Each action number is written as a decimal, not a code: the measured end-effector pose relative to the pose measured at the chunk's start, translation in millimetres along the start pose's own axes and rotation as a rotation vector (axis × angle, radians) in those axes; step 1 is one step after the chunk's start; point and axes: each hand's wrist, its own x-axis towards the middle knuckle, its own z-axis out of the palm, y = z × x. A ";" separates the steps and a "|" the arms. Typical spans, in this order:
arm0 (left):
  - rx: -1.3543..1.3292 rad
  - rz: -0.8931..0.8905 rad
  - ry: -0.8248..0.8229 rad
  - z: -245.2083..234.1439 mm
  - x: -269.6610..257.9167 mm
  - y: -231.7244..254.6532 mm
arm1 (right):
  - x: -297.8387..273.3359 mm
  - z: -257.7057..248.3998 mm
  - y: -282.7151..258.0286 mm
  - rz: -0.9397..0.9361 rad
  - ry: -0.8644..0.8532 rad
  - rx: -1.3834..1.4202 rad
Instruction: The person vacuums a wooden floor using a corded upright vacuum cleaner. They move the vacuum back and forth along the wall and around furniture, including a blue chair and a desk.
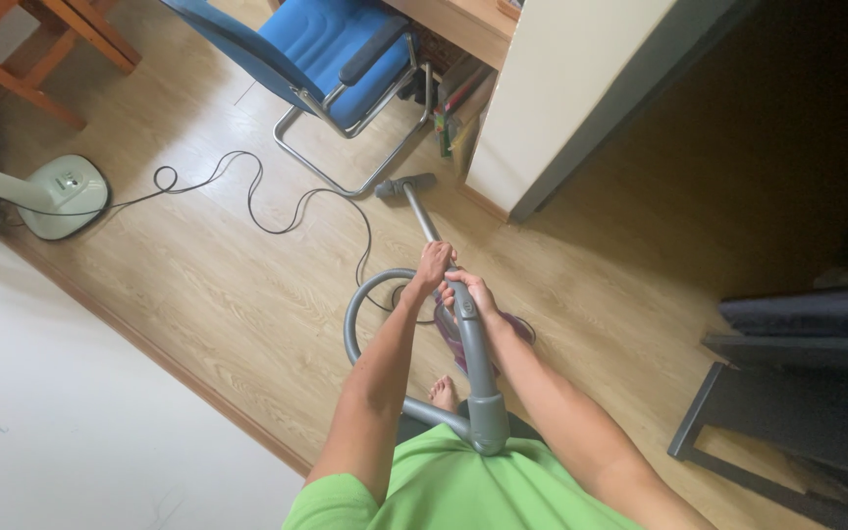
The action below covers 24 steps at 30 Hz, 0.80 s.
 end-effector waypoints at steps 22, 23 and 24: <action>-0.022 -0.031 0.060 7.3 -8.2 8.7 | -5.1 -16.6 -2.6 0.039 0.005 -0.061; -0.030 -0.048 0.046 6.7 -8.9 9.3 | -5.7 -16.8 -1.6 0.035 0.017 -0.053; -0.038 -0.064 0.033 6.4 -10.3 10.4 | -6.6 -17.0 0.3 0.031 0.030 -0.045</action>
